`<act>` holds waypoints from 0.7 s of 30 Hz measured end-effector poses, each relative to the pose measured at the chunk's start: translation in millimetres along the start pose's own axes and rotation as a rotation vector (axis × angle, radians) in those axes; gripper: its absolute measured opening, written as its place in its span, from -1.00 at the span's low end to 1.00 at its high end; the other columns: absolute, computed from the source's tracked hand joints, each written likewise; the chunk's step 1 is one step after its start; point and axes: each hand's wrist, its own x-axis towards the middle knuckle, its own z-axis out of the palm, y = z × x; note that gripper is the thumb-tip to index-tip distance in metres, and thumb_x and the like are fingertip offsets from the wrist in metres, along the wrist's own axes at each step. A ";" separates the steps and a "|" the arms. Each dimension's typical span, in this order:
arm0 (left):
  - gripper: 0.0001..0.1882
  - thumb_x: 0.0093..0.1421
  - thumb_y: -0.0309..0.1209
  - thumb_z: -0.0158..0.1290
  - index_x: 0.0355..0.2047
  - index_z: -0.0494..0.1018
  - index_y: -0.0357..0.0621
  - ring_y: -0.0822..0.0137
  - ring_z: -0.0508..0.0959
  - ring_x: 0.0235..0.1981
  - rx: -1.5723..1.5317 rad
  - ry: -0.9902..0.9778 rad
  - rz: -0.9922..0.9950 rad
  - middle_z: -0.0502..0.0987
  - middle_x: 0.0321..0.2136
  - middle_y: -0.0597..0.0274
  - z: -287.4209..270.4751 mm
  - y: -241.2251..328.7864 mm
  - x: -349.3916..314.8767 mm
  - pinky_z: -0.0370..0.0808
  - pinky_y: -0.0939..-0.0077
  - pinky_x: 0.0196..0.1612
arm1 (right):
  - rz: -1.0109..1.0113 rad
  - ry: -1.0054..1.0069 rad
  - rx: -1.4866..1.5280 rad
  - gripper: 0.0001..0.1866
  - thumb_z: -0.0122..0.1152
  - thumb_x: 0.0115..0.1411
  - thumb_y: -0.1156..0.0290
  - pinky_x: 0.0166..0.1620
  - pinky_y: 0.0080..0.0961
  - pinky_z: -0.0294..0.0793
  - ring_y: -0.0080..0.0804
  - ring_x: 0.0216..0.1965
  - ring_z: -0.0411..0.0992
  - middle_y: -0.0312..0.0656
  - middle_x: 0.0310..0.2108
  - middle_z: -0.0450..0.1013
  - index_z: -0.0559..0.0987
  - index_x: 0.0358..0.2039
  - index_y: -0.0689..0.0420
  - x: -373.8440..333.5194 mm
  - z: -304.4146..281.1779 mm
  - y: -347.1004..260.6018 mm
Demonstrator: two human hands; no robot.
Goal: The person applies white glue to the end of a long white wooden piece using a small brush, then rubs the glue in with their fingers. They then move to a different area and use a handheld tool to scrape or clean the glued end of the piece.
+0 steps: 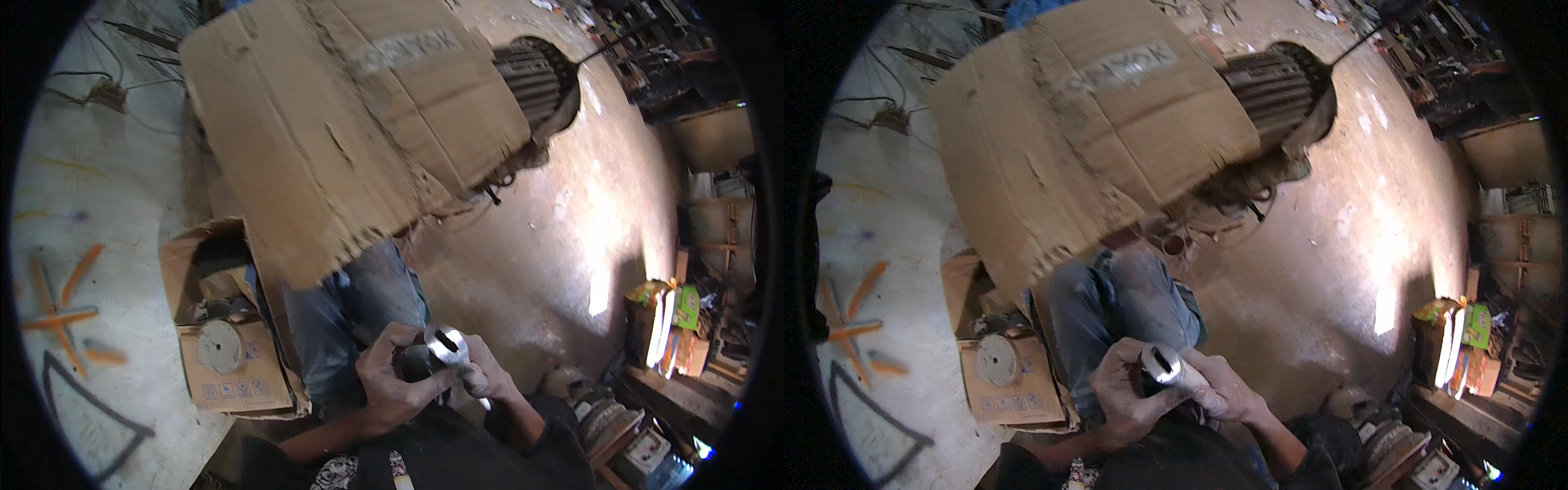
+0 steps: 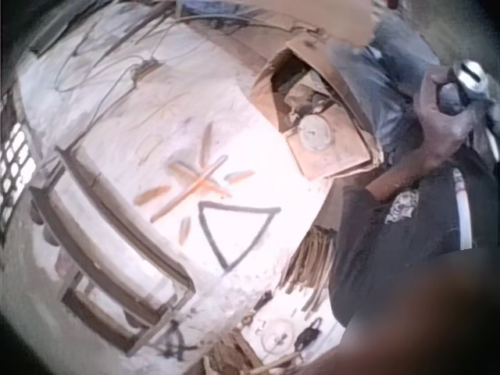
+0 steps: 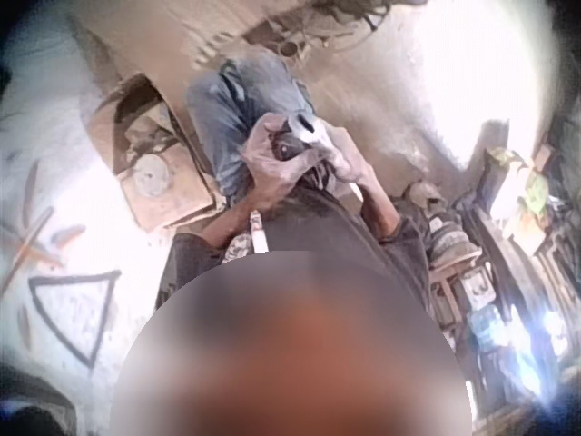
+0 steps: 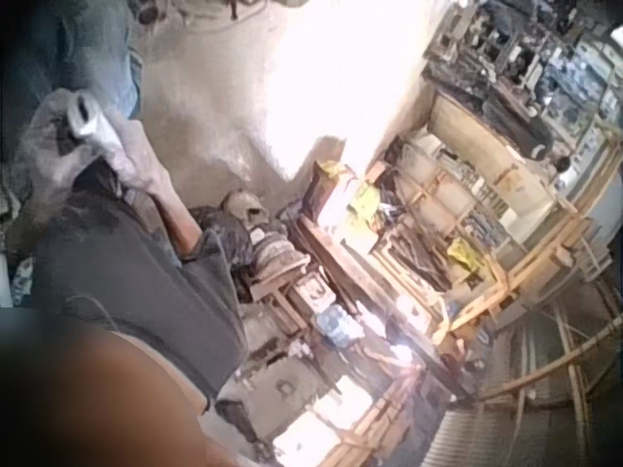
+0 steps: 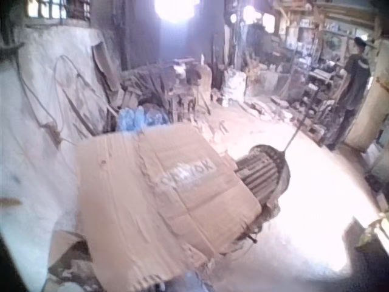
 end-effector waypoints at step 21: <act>-0.81 0.10 -0.48 0.22 -0.31 0.53 -0.34 0.51 0.48 -0.37 -0.142 0.212 -0.145 0.54 -0.42 0.28 -19.2 -41.4 89.3 0.41 0.62 -0.28 | 0.091 0.366 -0.258 -0.42 -0.31 0.33 -0.14 -0.44 -0.46 0.28 -0.48 -0.55 0.24 -0.25 -0.59 0.27 0.34 -0.32 0.22 86.3 7.2 10.2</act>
